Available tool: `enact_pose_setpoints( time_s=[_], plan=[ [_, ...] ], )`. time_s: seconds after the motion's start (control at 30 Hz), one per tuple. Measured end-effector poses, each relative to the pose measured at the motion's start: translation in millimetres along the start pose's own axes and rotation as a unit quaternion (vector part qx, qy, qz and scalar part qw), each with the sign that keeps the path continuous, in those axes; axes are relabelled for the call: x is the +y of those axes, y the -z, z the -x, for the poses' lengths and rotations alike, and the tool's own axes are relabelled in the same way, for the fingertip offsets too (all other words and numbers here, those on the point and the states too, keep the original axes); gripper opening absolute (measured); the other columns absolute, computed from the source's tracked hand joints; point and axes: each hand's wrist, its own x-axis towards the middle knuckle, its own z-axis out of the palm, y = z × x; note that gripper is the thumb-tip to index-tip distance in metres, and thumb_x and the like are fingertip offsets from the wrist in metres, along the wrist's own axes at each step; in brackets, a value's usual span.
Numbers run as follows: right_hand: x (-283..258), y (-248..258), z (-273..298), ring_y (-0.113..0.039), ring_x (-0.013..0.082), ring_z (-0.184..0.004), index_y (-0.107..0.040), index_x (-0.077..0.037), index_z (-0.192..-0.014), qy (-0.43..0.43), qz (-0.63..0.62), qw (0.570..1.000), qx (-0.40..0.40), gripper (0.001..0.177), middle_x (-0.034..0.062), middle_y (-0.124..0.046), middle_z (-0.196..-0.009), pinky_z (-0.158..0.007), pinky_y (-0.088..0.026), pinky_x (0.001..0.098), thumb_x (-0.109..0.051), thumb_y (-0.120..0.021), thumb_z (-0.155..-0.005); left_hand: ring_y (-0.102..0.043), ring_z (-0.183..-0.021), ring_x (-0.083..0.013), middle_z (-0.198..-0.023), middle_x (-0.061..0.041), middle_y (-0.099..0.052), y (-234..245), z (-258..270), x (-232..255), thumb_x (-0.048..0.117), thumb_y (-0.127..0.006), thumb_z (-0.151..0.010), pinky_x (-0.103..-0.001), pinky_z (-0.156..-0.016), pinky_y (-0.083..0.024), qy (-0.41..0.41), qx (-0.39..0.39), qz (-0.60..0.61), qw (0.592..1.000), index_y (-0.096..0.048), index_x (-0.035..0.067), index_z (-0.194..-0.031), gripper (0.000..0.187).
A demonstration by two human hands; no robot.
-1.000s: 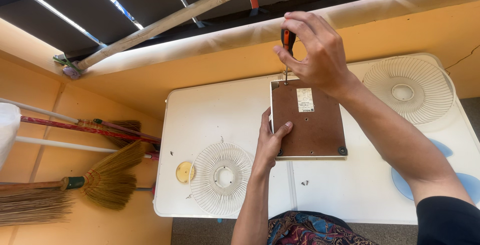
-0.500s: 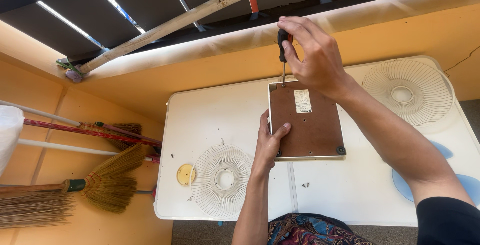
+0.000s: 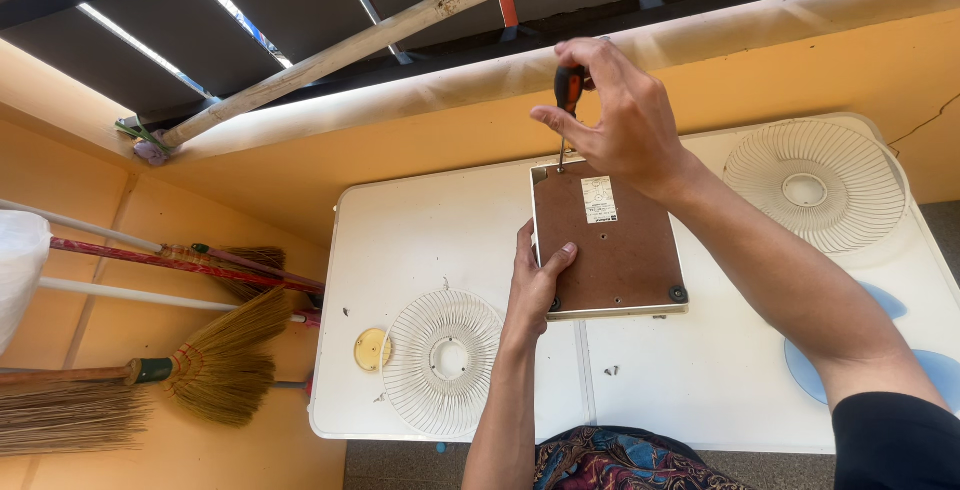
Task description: The person uses a screwdriver to remove screws from the back of an electric fan's base and detaches the rear grille. The person then reattaches the base cover and continues to remove screws from the rear grille.
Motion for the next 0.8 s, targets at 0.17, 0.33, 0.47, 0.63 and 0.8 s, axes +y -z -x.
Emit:
enact_pose_setpoints(
  time_s=[0.17,0.33,0.47,0.63,0.8],
  plan=[
    [-3.4,-5.0,-3.5,-0.07,0.0229,-0.1,-0.049,0.005,-0.121,-0.035,-0.11,0.993,0.008,0.029,0.0245,-0.058,-0.138,-0.085,-0.06,0.0344,-0.004,-0.069,-0.101,-0.068,-0.114,-0.0378,-0.131,-0.031,-0.059,-0.9,-0.7,-1.6,0.021,-0.07,-0.083,-0.044,-0.092,-0.062,-0.002,-0.005,-0.005,1.0,-0.029,0.005,-0.153,0.083],
    [-13.3,-1.5,-10.0,-0.066,0.025,-0.089,-0.061,0.003,-0.113,-0.001,-0.023,1.0,0.01,0.037,0.0225,-0.053,-0.111,-0.077,-0.058,0.0363,-0.011,-0.082,-0.087,-0.065,-0.119,-0.0379,-0.135,-0.03,-0.057,-1.9,-1.5,-2.5,0.021,-0.071,-0.084,-0.044,-0.096,-0.059,-0.005,-0.009,0.002,1.0,-0.028,0.004,-0.154,0.083],
    [-14.9,1.2,-11.2,-0.068,0.0249,-0.095,-0.065,-0.004,-0.116,0.001,0.045,0.999,0.018,0.031,0.0132,-0.061,-0.109,-0.08,-0.056,0.0366,-0.016,-0.084,-0.094,-0.065,-0.119,-0.0376,-0.135,-0.029,-0.056,-3.0,-1.4,-3.6,0.021,-0.07,-0.084,-0.043,-0.096,-0.059,0.002,-0.008,-0.005,1.0,-0.028,0.005,-0.154,0.084],
    [-6.7,-3.5,-6.3,-0.068,0.0269,-0.101,-0.054,0.002,-0.12,-0.016,-0.067,0.998,0.003,0.024,0.0141,-0.063,-0.114,-0.087,-0.058,0.0377,0.0,-0.063,-0.099,-0.065,-0.12,-0.0372,-0.135,-0.03,-0.056,-5.1,-1.1,-2.6,0.021,-0.071,-0.084,-0.043,-0.097,-0.058,0.002,-0.012,-0.01,1.0,-0.027,0.005,-0.155,0.084],
    [1.4,-6.2,-2.7,-0.064,0.0186,-0.098,-0.038,0.0,-0.115,-0.115,-0.272,0.952,-0.077,0.022,0.01,-0.062,-0.118,-0.084,-0.055,0.0322,-0.005,-0.057,-0.106,-0.066,-0.117,-0.0377,-0.134,-0.029,-0.058,-6.0,-0.3,-0.9,0.021,-0.07,-0.083,-0.043,-0.094,-0.06,0.008,-0.011,-0.01,1.0,-0.027,0.005,-0.154,0.085]
  ],
)
